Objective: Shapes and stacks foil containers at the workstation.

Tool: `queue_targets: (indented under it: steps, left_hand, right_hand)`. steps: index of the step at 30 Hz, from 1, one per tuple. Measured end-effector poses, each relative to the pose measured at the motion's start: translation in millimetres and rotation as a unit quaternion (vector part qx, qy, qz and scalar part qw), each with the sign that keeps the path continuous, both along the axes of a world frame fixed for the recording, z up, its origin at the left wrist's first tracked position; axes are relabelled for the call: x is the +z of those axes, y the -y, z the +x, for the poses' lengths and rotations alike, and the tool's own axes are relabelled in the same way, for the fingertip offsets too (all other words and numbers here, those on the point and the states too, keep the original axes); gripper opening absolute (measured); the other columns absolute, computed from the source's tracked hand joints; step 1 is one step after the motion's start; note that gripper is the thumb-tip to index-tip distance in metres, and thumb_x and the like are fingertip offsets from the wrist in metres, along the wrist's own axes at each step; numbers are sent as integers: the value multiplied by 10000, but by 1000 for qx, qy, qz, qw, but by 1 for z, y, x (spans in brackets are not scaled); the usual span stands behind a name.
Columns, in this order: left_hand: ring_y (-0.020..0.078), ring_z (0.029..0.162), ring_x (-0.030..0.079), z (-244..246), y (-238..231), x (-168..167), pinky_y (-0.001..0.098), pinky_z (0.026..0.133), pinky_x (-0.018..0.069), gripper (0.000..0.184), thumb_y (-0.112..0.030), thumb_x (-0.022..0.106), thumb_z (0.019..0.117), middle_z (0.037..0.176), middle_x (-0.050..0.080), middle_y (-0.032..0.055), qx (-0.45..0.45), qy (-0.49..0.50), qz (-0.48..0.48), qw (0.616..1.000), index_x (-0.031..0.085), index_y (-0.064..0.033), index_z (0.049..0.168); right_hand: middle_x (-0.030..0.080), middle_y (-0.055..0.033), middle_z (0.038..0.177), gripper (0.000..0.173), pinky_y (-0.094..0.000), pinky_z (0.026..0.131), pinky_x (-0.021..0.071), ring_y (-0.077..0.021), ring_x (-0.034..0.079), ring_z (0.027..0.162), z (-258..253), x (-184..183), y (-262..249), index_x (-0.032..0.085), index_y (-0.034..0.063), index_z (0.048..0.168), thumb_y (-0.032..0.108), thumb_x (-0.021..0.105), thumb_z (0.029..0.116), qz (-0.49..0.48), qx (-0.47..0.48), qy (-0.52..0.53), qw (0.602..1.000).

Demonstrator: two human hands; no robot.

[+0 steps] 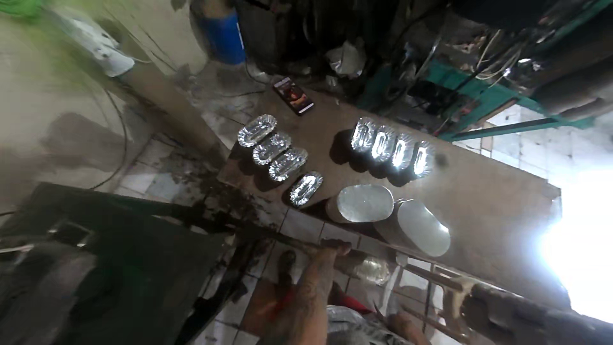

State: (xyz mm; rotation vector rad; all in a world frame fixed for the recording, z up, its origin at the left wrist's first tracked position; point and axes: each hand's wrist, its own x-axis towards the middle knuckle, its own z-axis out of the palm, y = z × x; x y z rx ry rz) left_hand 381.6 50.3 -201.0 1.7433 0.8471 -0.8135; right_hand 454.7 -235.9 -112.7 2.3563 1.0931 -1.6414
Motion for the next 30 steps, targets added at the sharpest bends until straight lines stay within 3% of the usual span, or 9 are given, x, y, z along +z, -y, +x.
queue_targets:
  steps: [3, 7, 11, 16, 19, 21, 23, 27, 30]
  left_hand:
    - [244, 1284, 574, -26, 1, 32, 434, 1100, 439, 415, -378, 583, 1036, 1361, 632, 130, 187, 43, -86, 978, 669, -70, 1302]
    - [401, 1279, 569, -38, -43, 59, 629, 1058, 417, 545, -424, 412, 1081, 1347, 613, 253, -32, 8, -41, 999, 640, 26, 1287]
    - [393, 1258, 591, -112, -85, 154, 618, 1083, 415, 584, -476, 384, 1096, 1313, 633, 257, 110, 119, 30, 986, 643, 1, 1311]
    - [243, 1405, 497, -227, -124, 242, 449, 1189, 381, 534, -373, 381, 1115, 1527, 504, 167, 335, 312, 117, 881, 438, -48, 1536]
    - [144, 1116, 637, -278, -178, 255, 370, 962, 543, 458, -382, 395, 1095, 1267, 656, 93, 543, 397, 143, 726, 566, -76, 1391]
    - [128, 1105, 619, -298, -198, 249, 323, 957, 521, 398, -235, 332, 1117, 1238, 645, 107, 576, 455, 231, 639, 561, -10, 1354]
    - [231, 1361, 519, -328, -185, 233, 418, 1158, 417, 528, -297, 224, 1137, 1479, 521, 199, 536, 394, 349, 659, 412, 19, 1515]
    - [401, 1312, 563, -433, -144, 188, 652, 1107, 399, 753, -626, 265, 1062, 1387, 600, 239, 476, 13, 403, 782, 527, -35, 1450]
    - [409, 1118, 653, -496, -134, 168, 679, 1008, 432, 629, -582, 394, 1058, 1130, 705, 220, 415, -18, 380, 826, 693, -47, 1201]
  right_hand:
    - [641, -225, 1337, 420, -527, 1112, 446, -374, 592, 1285, -1, -13, 6, 641, 7, 1322, 315, 546, 1053, -44, -31, 10, 999]
    - [590, -263, 1407, 409, -532, 1163, 385, -407, 540, 1348, 5, -21, -15, 588, -14, 1398, 233, 473, 1093, -35, -12, -4, 999]
    - [594, -290, 1382, 369, -507, 1162, 396, -413, 550, 1331, 8, -8, -42, 596, -71, 1358, 134, 534, 1056, 41, 47, -43, 997]
    - [676, -304, 1222, 312, -562, 1060, 486, -445, 647, 1174, -2, 25, -86, 681, -101, 1229, 80, 611, 985, 212, 144, -71, 964]
    - [709, -233, 1117, 279, -538, 914, 576, -350, 705, 1010, -17, 5, -130, 702, -54, 1155, 105, 680, 927, 262, 150, -72, 951]
    - [692, -243, 1123, 265, -509, 885, 587, -341, 698, 992, -43, 8, -169, 688, -73, 1150, 59, 658, 923, 311, 170, -86, 931]
    - [698, -241, 1096, 259, -465, 849, 604, -321, 705, 961, -78, 16, -208, 688, -84, 1146, 30, 641, 917, 367, 185, -103, 906]
    - [697, -227, 1100, 255, -424, 845, 606, -275, 707, 950, -153, 46, -281, 664, -89, 1172, 17, 603, 948, 435, 183, -122, 873]
    - [683, -242, 1119, 251, -397, 895, 587, -258, 692, 998, -213, 75, -331, 651, -108, 1174, 1, 597, 955, 491, 165, -134, 845]
